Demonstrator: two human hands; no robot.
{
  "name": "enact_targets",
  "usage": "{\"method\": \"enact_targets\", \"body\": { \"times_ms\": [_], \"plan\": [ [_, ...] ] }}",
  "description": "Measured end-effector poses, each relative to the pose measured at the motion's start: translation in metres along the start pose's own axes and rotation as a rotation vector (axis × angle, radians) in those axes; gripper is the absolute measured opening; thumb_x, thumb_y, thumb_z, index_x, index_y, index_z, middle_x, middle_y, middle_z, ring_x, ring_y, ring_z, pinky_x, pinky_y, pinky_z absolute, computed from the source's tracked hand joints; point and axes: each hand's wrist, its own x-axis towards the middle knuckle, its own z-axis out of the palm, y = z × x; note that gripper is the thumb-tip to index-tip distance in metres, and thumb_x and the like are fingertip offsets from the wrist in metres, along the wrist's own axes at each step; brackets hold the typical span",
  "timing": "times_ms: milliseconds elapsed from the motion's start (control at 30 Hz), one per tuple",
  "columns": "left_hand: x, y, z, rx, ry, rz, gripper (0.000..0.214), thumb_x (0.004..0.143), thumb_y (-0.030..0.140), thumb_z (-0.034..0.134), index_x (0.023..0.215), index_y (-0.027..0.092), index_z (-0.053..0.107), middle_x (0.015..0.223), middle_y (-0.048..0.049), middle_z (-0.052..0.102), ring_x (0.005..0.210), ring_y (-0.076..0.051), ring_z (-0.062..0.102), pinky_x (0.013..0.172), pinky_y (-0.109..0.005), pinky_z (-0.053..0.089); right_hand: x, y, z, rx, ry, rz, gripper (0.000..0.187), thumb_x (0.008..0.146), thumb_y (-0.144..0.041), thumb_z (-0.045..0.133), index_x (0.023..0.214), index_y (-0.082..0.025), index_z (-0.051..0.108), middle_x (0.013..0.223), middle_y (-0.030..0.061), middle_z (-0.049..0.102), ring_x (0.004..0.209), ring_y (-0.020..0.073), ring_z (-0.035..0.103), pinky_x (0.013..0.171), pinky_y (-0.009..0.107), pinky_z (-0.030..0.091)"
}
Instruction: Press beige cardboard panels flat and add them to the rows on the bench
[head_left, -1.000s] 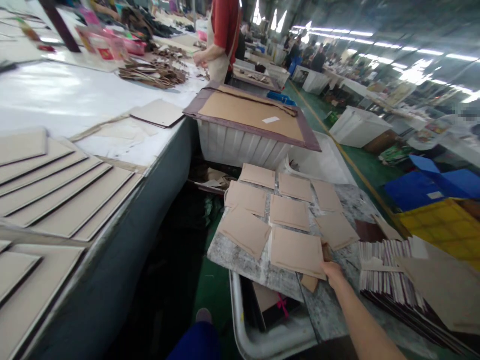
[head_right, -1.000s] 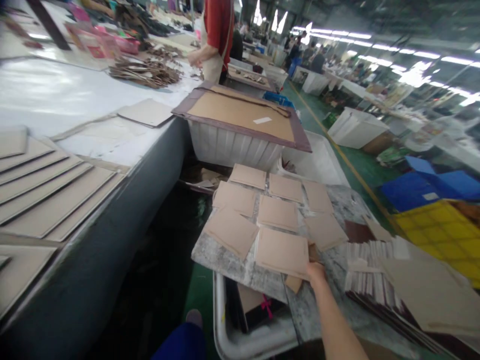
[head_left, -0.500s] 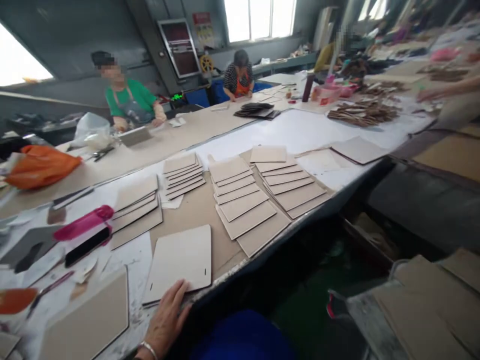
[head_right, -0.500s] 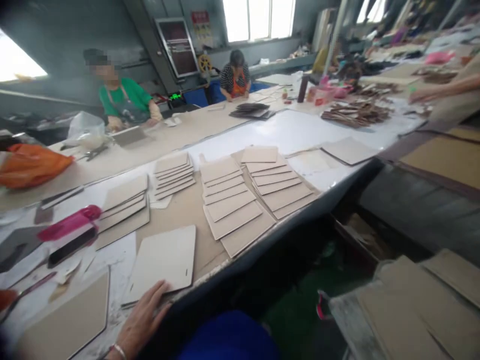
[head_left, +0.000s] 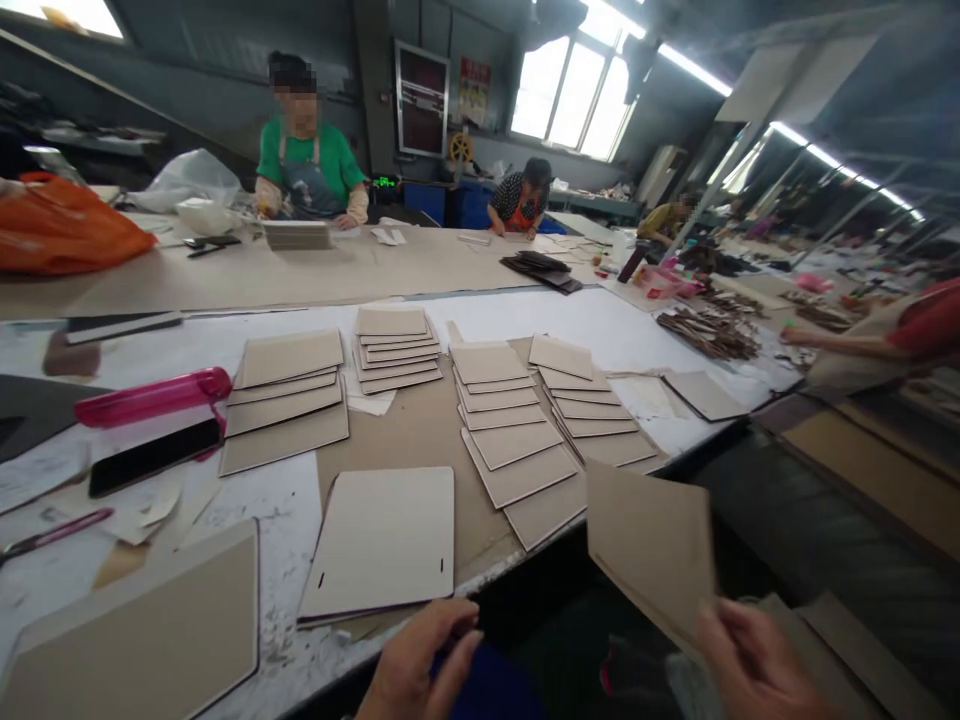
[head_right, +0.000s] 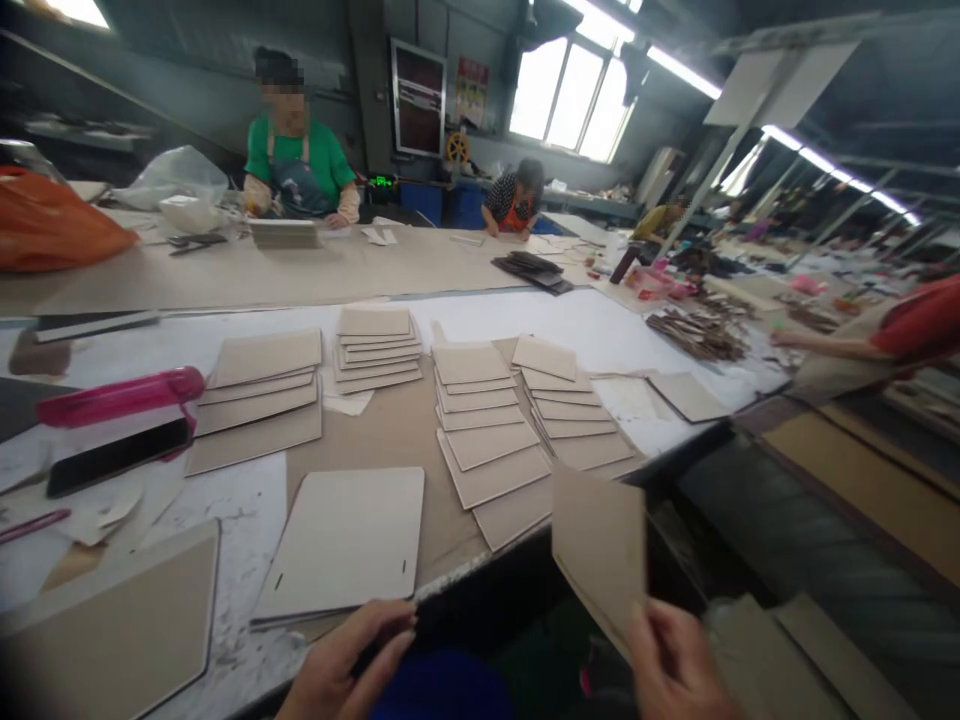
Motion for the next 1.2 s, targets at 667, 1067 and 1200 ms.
{"method": "enact_targets", "body": {
  "times_ms": [667, 1067, 1200],
  "plan": [
    [0.067, -0.045, -0.097, -0.414, 0.344, -0.606, 0.048, 0.069, 0.065, 0.046, 0.055, 0.019, 0.048, 0.053, -0.0001, 0.053, 0.056, -0.015, 0.049, 0.055, -0.025, 0.044, 0.022, -0.284, 0.105, 0.333, 0.049, -0.749, 0.018, 0.085, -0.012, 0.047, 0.097, -0.015, 0.060, 0.089, 0.0083, 0.068, 0.083, 0.0192, 0.063, 0.074, 0.031, 0.052],
    [0.037, -0.081, -0.160, -0.189, 0.037, -0.632, 0.042, 0.073, 0.057, 0.043, 0.054, 0.020, 0.049, 0.058, -0.0004, 0.051, 0.062, -0.017, 0.049, 0.064, -0.028, 0.040, 0.100, -0.203, 0.149, 0.425, -0.410, -0.240, 0.036, 0.089, -0.035, 0.031, 0.090, -0.017, 0.061, 0.088, 0.0113, 0.066, 0.084, 0.0226, 0.059, 0.076, 0.036, 0.046],
    [0.029, -0.088, -0.162, -0.209, 0.004, -0.688, 0.042, 0.071, 0.058, 0.044, 0.054, 0.020, 0.049, 0.056, 0.0002, 0.050, 0.061, -0.016, 0.048, 0.064, -0.028, 0.041, 0.085, -0.197, 0.158, 0.538, -0.666, -0.048, 0.028, 0.081, -0.041, 0.041, 0.085, -0.020, 0.060, 0.080, 0.0057, 0.066, 0.075, 0.0199, 0.060, 0.069, 0.030, 0.044]
  ]
}}
